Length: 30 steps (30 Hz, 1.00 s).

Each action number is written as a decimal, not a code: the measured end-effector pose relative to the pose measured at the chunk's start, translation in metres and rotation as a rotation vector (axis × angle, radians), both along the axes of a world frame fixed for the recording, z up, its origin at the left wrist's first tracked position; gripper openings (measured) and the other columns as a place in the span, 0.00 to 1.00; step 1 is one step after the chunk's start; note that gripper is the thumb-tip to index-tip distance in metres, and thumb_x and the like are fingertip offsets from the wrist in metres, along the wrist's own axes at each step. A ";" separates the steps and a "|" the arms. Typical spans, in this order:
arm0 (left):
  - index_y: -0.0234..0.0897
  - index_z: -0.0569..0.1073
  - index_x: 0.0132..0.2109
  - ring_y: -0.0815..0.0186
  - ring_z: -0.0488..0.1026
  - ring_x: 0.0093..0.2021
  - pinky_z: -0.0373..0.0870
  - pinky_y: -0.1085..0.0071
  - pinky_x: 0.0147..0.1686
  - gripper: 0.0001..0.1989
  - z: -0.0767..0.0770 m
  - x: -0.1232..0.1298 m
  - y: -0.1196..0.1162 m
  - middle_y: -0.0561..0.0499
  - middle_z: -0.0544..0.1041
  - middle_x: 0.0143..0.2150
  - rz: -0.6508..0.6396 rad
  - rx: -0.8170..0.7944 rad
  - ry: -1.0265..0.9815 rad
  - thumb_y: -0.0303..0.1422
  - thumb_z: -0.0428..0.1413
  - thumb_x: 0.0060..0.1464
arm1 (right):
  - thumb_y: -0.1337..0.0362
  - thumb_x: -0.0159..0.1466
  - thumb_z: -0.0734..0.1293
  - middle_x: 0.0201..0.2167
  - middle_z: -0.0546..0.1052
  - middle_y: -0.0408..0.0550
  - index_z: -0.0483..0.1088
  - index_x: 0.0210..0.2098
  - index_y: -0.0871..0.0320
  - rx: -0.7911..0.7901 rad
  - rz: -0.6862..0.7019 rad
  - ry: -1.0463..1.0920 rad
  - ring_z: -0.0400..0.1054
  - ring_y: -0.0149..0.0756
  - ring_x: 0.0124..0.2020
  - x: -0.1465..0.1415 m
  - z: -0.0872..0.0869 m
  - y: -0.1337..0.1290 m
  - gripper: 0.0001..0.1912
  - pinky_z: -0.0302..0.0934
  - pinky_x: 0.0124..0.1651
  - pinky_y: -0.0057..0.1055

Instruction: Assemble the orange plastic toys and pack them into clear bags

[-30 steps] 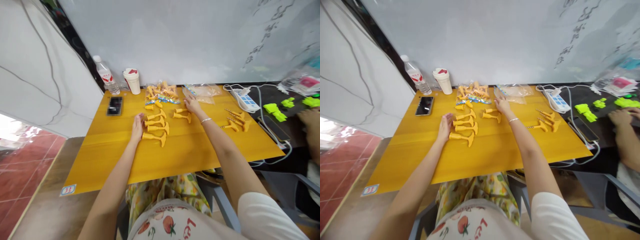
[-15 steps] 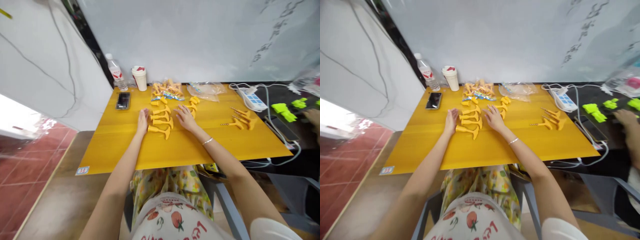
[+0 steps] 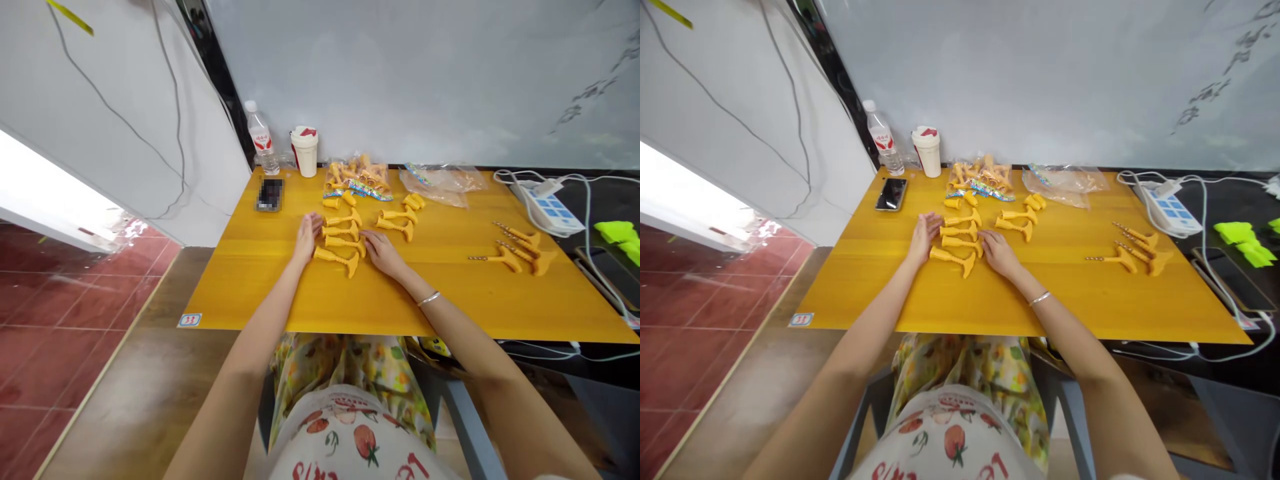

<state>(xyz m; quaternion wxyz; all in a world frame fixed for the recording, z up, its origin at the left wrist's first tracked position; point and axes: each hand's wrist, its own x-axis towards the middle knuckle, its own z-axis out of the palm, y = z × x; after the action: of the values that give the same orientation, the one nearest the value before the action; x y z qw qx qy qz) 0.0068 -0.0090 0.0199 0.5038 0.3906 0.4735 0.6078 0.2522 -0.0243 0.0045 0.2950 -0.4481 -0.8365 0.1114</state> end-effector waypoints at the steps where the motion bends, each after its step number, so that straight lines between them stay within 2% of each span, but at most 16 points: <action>1: 0.34 0.68 0.58 0.59 0.73 0.60 0.65 0.62 0.62 0.33 0.000 0.000 0.000 0.36 0.71 0.62 0.001 0.003 -0.006 0.56 0.40 0.65 | 0.59 0.71 0.52 0.58 0.72 0.57 0.66 0.61 0.56 -0.002 -0.011 0.014 0.64 0.47 0.61 0.002 -0.001 0.003 0.23 0.58 0.65 0.50; 5: 0.33 0.69 0.57 0.59 0.72 0.61 0.65 0.63 0.62 0.31 -0.002 0.001 0.001 0.35 0.72 0.61 0.011 0.020 -0.031 0.55 0.42 0.66 | 0.58 0.71 0.54 0.58 0.71 0.61 0.64 0.62 0.61 -0.012 -0.088 0.046 0.63 0.51 0.61 0.014 -0.006 0.016 0.25 0.58 0.65 0.54; 9: 0.34 0.70 0.56 0.59 0.72 0.61 0.65 0.62 0.63 0.31 -0.003 0.001 0.002 0.36 0.73 0.60 0.022 0.012 -0.030 0.55 0.42 0.65 | 0.58 0.71 0.54 0.58 0.72 0.61 0.64 0.62 0.59 0.007 -0.143 0.055 0.64 0.52 0.61 0.021 -0.009 0.022 0.24 0.56 0.65 0.56; 17: 0.34 0.70 0.55 0.59 0.72 0.60 0.65 0.62 0.62 0.33 -0.007 -0.001 0.005 0.35 0.73 0.60 0.020 0.046 -0.009 0.58 0.43 0.63 | 0.63 0.71 0.54 0.57 0.73 0.59 0.65 0.61 0.59 -0.015 -0.065 0.065 0.65 0.48 0.59 -0.005 -0.009 0.024 0.22 0.59 0.64 0.53; 21: 0.36 0.72 0.53 0.58 0.74 0.59 0.67 0.62 0.59 0.33 -0.009 -0.001 0.004 0.37 0.75 0.58 0.027 0.066 -0.011 0.59 0.45 0.61 | 0.66 0.70 0.53 0.57 0.72 0.59 0.66 0.60 0.58 0.000 -0.060 0.058 0.64 0.48 0.60 -0.006 -0.011 0.024 0.22 0.59 0.64 0.53; 23: 0.36 0.73 0.51 0.59 0.76 0.55 0.70 0.63 0.55 0.33 -0.008 -0.002 0.004 0.38 0.77 0.55 0.071 0.115 0.004 0.60 0.46 0.59 | 0.67 0.69 0.53 0.57 0.72 0.59 0.66 0.61 0.59 0.008 -0.058 0.039 0.64 0.47 0.60 -0.004 -0.010 0.021 0.23 0.59 0.64 0.53; 26: 0.35 0.74 0.47 0.62 0.79 0.45 0.74 0.68 0.44 0.32 -0.005 -0.009 0.003 0.41 0.79 0.46 0.230 0.188 0.054 0.60 0.47 0.58 | 0.68 0.70 0.53 0.59 0.72 0.59 0.65 0.61 0.59 0.017 -0.036 0.002 0.62 0.47 0.62 -0.001 -0.008 0.014 0.23 0.58 0.65 0.54; 28: 0.34 0.74 0.44 0.65 0.78 0.38 0.72 0.71 0.37 0.31 -0.004 -0.014 0.003 0.44 0.79 0.41 0.335 0.195 0.072 0.59 0.46 0.60 | 0.68 0.70 0.53 0.59 0.71 0.58 0.65 0.61 0.59 0.023 -0.028 -0.021 0.62 0.47 0.62 -0.001 -0.005 0.011 0.23 0.57 0.66 0.54; 30: 0.34 0.73 0.43 0.68 0.76 0.34 0.70 0.73 0.32 0.29 -0.003 -0.018 0.004 0.46 0.78 0.38 0.386 0.190 0.072 0.57 0.46 0.61 | 0.68 0.70 0.53 0.60 0.71 0.58 0.65 0.61 0.59 0.024 -0.033 -0.042 0.61 0.47 0.63 -0.002 -0.004 0.009 0.23 0.57 0.66 0.53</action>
<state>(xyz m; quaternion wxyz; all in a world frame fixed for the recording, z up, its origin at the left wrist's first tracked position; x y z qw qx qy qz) -0.0109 -0.0054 0.0171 0.3218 0.3598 0.4977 0.7206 0.2504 -0.0158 0.0008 0.2845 -0.4603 -0.8364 0.0869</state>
